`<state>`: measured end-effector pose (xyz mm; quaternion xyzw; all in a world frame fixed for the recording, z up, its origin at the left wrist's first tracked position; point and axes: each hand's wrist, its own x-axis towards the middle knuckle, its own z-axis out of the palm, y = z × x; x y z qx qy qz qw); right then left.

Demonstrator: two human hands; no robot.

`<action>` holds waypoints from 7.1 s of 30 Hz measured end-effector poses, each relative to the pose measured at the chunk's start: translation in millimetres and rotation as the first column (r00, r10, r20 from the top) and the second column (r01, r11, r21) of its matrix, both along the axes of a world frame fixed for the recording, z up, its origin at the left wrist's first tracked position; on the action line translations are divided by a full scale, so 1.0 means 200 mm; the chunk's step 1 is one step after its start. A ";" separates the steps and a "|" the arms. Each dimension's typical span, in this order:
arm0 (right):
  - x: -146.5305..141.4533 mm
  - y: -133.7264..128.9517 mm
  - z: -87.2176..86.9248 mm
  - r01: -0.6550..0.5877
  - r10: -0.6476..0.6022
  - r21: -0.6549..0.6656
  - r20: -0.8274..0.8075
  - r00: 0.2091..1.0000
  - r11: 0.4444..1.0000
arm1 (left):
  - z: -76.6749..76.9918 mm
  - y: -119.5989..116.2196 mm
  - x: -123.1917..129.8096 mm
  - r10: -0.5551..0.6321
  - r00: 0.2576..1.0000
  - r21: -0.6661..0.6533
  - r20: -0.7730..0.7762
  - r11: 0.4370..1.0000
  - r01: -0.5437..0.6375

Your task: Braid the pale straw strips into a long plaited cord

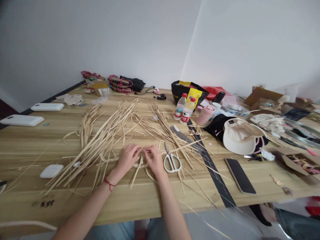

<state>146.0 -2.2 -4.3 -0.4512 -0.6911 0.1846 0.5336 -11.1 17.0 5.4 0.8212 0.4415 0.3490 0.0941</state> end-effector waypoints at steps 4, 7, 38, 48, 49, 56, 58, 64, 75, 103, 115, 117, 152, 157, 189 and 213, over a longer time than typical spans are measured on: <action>0.00 0.00 0.00 0.004 -0.004 0.008 0.007 1.000 1.000 | 0.00 0.00 0.00 0.006 0.998 0.024 -0.055 1.000 -0.005; 0.00 0.00 0.00 0.008 -0.008 0.008 0.014 1.000 1.000 | 0.01 0.00 -0.01 0.007 0.995 0.050 -0.104 0.999 -0.002; 0.01 0.01 -0.01 0.037 -0.038 0.019 0.023 0.999 0.999 | -0.06 0.07 -0.03 0.006 0.922 -0.390 0.387 0.907 0.158; 0.01 0.00 0.01 0.023 -0.024 0.035 0.030 0.999 0.999 | -0.05 0.07 -0.03 0.003 0.907 -0.366 0.421 0.915 0.167; 0.01 0.00 0.01 0.022 -0.023 0.035 0.031 0.999 0.999 | -0.05 0.07 -0.03 0.000 0.907 -0.364 0.422 0.916 0.169; 0.01 0.00 0.00 0.044 -0.044 0.029 0.028 0.999 0.999 | -0.04 0.06 -0.04 -0.069 0.937 -0.335 0.342 0.923 0.190; 0.02 0.01 -0.01 0.048 -0.049 0.033 0.029 0.998 0.998 | -0.04 0.06 -0.04 -0.081 0.940 -0.340 0.331 0.919 0.199; 0.02 0.01 -0.01 0.054 -0.055 0.028 0.029 0.998 0.998 | -0.03 0.07 -0.04 -0.075 0.918 -0.409 0.389 0.879 0.245; 0.01 0.00 -0.01 0.003 -0.004 0.023 0.035 0.999 1.000 | -0.04 0.06 -0.03 0.093 0.883 -0.483 0.459 0.860 0.161; 0.06 0.00 0.01 -0.036 0.040 -0.056 0.075 0.996 0.998 | 0.01 0.03 -0.04 -0.179 0.959 -0.205 0.221 0.952 0.225; 0.05 0.00 0.01 -0.018 0.021 -0.029 0.079 0.997 0.999 | 0.01 0.02 -0.02 -0.152 0.973 -0.213 0.171 0.959 0.187; 0.04 0.00 0.01 -0.014 0.016 -0.029 0.076 0.997 0.999 | 0.02 0.02 -0.02 -0.161 0.976 -0.186 0.149 0.964 0.188; 0.04 0.01 0.01 -0.003 0.004 -0.022 0.029 1.000 1.000 | 0.00 0.01 -0.02 -0.131 0.985 0.034 -0.108 0.990 0.136; 0.03 0.01 0.01 -0.001 0.001 -0.025 0.002 1.000 1.000 | 0.00 0.01 -0.01 -0.124 0.984 0.023 -0.125 0.992 0.127; 0.09 0.01 0.02 -0.157 0.132 -0.305 -0.101 0.986 0.939 | -0.01 0.03 0.00 -0.028 0.879 -0.513 0.475 0.803 0.303; 0.06 0.01 0.01 -0.131 0.080 -0.305 -0.173 0.982 0.943 | 0.05 0.02 -0.04 -0.094 0.896 -0.490 0.433 0.810 0.322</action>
